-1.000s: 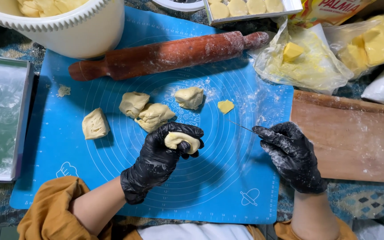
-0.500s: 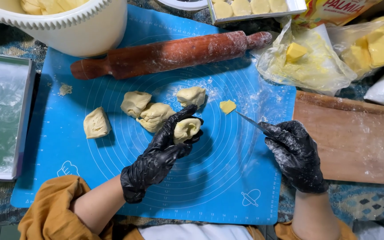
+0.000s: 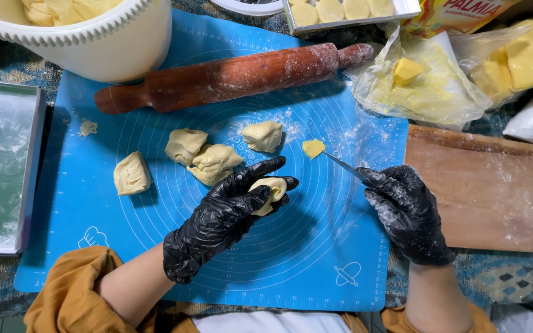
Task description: Cutting small portions of dough with a knife and shaping them into balls on a silicone pastry mat.
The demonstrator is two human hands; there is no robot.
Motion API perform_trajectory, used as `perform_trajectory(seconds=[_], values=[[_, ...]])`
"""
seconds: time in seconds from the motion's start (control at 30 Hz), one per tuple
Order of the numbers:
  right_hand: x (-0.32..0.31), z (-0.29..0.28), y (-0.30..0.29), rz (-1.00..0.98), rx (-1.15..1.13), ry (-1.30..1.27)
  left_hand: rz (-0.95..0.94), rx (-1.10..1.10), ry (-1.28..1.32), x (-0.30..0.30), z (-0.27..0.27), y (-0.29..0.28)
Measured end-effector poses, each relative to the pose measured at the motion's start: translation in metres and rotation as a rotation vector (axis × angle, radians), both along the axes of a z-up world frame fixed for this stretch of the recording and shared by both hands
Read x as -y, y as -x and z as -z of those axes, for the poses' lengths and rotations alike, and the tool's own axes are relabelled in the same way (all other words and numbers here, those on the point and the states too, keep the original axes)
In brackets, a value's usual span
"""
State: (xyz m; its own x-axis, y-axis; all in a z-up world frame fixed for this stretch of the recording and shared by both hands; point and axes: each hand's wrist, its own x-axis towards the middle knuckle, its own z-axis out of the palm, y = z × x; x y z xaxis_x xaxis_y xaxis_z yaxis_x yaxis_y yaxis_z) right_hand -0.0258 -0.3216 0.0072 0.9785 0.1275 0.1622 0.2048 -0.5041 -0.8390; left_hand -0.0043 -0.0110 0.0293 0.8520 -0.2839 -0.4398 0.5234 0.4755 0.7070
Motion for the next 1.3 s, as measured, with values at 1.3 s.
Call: perform_trajectory(seconds=[1.3], values=[[-0.02,0.026,-0.011,0.142,0.153,0.125,-0.042,0.596,0.252,-0.034,0.068,-0.005]])
